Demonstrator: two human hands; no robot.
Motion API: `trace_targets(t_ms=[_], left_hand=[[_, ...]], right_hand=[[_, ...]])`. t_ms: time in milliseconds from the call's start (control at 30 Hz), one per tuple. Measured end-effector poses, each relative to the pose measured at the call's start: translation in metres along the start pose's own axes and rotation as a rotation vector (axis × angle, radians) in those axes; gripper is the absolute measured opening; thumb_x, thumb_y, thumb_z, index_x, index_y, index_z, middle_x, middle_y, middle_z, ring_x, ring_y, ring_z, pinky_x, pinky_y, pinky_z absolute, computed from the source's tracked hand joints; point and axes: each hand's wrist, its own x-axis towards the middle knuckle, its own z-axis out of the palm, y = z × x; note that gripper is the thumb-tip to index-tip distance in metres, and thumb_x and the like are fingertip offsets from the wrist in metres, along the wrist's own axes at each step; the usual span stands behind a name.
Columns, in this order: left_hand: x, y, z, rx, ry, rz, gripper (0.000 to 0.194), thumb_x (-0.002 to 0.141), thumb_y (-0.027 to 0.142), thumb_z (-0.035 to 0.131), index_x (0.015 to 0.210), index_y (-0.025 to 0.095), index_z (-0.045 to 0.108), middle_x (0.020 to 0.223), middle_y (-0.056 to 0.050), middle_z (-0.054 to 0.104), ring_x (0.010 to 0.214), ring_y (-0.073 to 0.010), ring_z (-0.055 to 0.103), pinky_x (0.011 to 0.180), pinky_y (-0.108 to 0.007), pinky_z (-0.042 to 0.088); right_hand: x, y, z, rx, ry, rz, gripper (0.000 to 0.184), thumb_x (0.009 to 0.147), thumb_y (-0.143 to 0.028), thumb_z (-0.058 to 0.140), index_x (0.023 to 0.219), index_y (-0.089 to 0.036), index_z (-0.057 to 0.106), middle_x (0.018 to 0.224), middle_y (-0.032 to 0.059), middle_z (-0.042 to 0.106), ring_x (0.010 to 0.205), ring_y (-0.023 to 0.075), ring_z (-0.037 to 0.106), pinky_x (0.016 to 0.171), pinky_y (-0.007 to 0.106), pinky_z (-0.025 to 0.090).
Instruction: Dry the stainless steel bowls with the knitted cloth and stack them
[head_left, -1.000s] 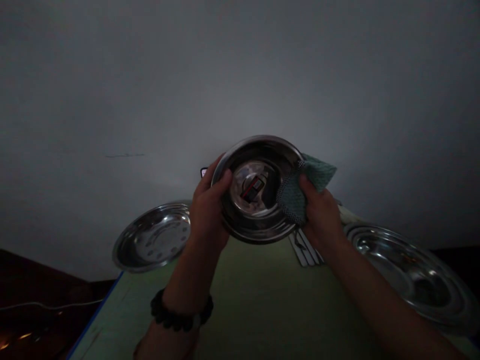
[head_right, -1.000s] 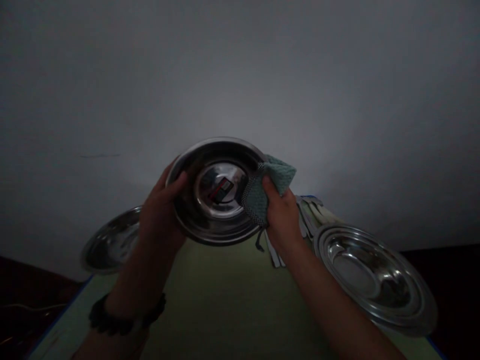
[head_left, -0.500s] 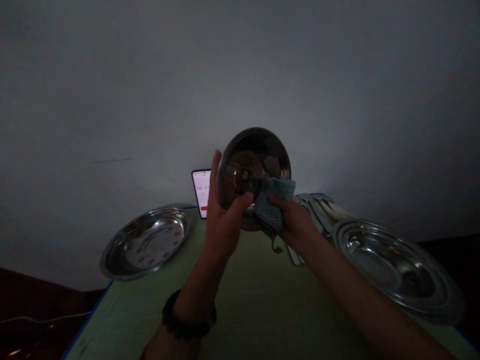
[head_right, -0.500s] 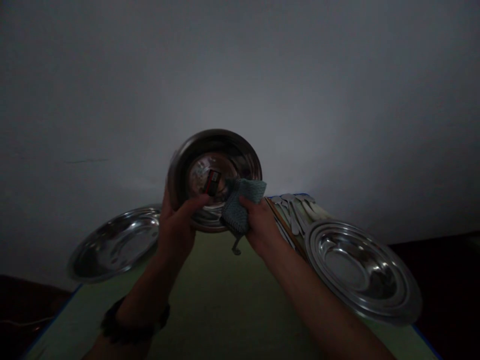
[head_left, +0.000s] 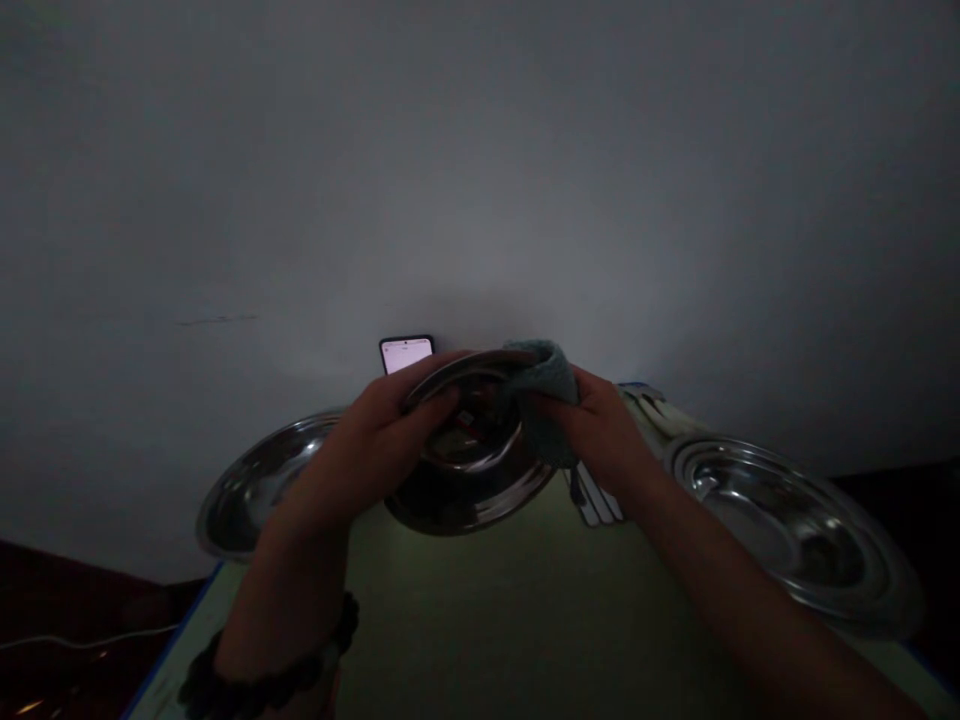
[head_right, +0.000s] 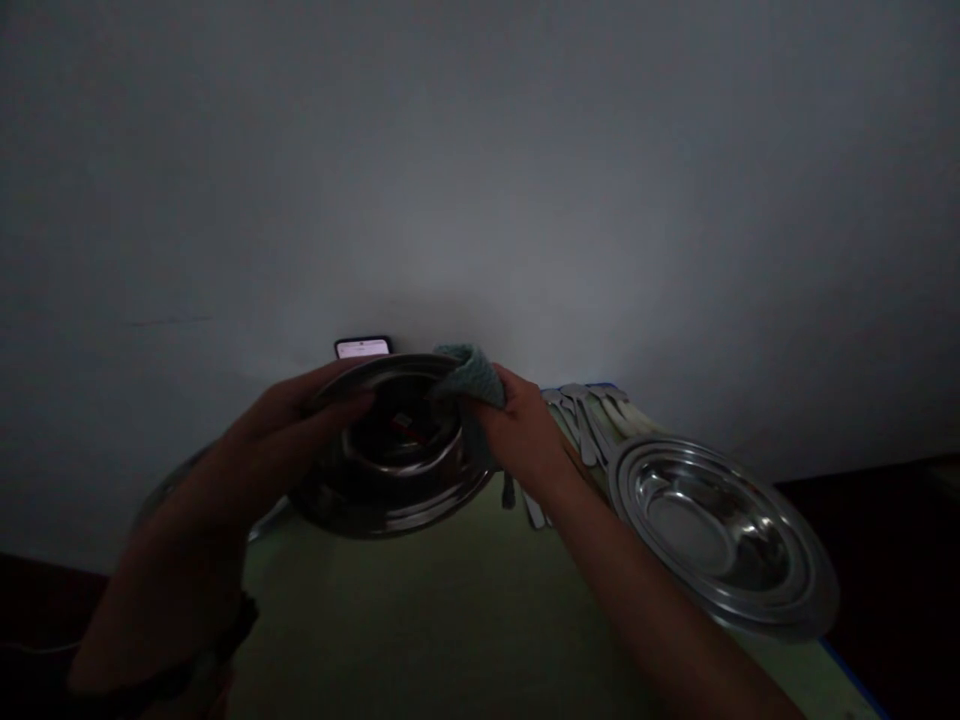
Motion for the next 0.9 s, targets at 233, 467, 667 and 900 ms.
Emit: trace_targets(t_ms=[233,467,667,900], left_hand=[[0.004,-0.007,-0.001,-0.136,0.14,0.043,0.026,0.082,0.024,0.064,0.107,0.026,0.072,0.105,-0.002,0.073,0.098,-0.0229,0.066,0.091,-0.038,0.051],[0.012,-0.009,0.011,-0.462,0.474,-0.041,0.031,0.073,0.02,0.068,0.103,0.025,0.071,0.093,-0.002,0.074,0.089,-0.024,0.069,0.081,-0.039,0.057],[0.018,-0.012,0.048,-0.619,0.727,0.024,0.042,0.071,0.013,0.065,0.109,0.028,0.065,0.108,0.002,0.07,0.103,-0.0202,0.064,0.091,-0.034,0.053],[0.021,-0.016,0.038,-0.494,0.558,0.038,0.041,0.071,0.017,0.059,0.111,0.026,0.061,0.105,-0.001,0.068,0.1,-0.0224,0.065,0.084,-0.034,0.054]], right_hand=[[0.001,-0.005,0.0,-0.027,0.061,-0.178,0.02,0.08,-0.033,0.064,0.097,-0.026,0.071,0.096,0.0002,0.072,0.09,0.0181,0.064,0.086,0.037,0.049],[0.0,-0.005,0.008,0.116,0.332,-0.188,0.019,0.082,-0.037,0.061,0.097,-0.028,0.07,0.102,-0.0002,0.07,0.103,0.0185,0.061,0.095,0.037,0.045],[0.002,0.011,0.028,0.622,0.403,0.205,0.022,0.07,-0.029,0.067,0.09,-0.021,0.063,0.089,0.0011,0.071,0.081,0.0183,0.066,0.076,0.034,0.053],[0.001,0.007,0.026,0.62,0.363,0.389,0.029,0.053,-0.006,0.06,0.078,-0.02,0.058,0.071,-0.0035,0.067,0.067,0.0166,0.062,0.065,0.031,0.052]])
